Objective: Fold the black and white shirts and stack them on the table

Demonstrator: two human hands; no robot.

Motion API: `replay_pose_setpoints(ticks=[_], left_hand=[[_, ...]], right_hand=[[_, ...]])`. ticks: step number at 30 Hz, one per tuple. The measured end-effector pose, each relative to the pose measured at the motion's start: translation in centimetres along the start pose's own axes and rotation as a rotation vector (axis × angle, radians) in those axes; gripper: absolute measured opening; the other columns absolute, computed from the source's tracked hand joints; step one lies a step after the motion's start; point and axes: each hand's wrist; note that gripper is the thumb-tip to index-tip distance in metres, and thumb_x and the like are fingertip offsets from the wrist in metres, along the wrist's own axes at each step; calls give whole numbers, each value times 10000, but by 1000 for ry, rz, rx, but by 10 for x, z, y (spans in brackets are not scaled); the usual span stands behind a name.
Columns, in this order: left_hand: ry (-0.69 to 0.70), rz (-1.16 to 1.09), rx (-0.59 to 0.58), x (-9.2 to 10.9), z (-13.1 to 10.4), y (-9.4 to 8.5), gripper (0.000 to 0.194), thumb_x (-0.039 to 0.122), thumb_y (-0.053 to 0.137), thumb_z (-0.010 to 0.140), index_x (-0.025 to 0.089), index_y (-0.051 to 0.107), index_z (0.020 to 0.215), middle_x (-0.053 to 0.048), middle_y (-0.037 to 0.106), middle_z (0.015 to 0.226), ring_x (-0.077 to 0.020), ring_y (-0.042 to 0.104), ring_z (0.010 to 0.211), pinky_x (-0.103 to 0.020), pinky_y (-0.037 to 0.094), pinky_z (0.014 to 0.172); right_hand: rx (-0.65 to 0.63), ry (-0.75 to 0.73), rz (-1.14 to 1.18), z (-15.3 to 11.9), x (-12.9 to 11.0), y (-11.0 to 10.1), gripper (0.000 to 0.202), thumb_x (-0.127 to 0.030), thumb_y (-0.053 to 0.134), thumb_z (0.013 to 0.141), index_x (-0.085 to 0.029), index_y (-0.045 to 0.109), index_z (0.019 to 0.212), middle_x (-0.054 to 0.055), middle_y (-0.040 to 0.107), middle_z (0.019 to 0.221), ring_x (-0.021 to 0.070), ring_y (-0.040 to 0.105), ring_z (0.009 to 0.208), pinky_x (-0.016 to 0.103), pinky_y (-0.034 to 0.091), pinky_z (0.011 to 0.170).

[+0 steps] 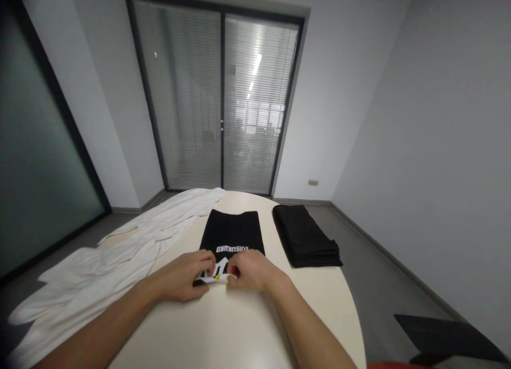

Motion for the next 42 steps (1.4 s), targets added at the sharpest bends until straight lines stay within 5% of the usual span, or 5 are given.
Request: replay_pose_setpoints(ticks=[15, 18, 23, 29, 42], left_hand=[[-296, -684, -705, 16, -9, -15, 227, 410, 780, 676, 212, 746, 782, -7, 715, 728, -143, 614, 591, -234, 454, 567], [-283, -699, -517, 13, -2, -11, 326, 485, 608, 849, 191, 734, 912, -35, 737, 798, -151, 648, 610, -245, 484, 574], [-191, -191, 257, -11, 10, 18, 404, 411, 496, 940, 232, 603, 1286, -93, 570, 1399, -253, 521, 1283, -418, 390, 1087], [-262, 20, 117, -37, 11, 52, 616, 562, 464, 938, 281, 410, 1483, -91, 298, 1599, -318, 209, 1486, -555, 202, 1177], [-494, 106, 290, -69, 12, 59, 530, 539, 427, 949, 250, 557, 1374, -132, 371, 1560, -359, 316, 1438, -587, 221, 1148]], right_hand=[[-741, 74, 663, -8, -22, 3, 332, -404, 803, 645, -193, 770, 901, -39, 703, 752, 96, 626, 632, 157, 462, 592], [-620, 54, 717, -7, -23, -3, 296, -435, 718, 758, -182, 756, 906, -17, 698, 741, 115, 645, 636, 188, 488, 613], [198, 25, 313, 2, -4, 3, 340, -426, 555, 916, -190, 671, 1132, 84, 713, 1082, 210, 644, 1018, 344, 478, 930], [77, 146, 85, 6, 29, 32, 733, -652, 443, 914, -246, 354, 1518, 92, 290, 1599, 314, 175, 1491, 550, 124, 1194], [252, 427, 44, 10, 69, 43, 669, -602, 407, 942, -199, 425, 1476, 117, 340, 1571, 299, 272, 1453, 491, 260, 1155]])
Point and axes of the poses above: each hand's wrist, its own z-axis towards the middle knuckle, its own y-axis out of the palm, x = y × z
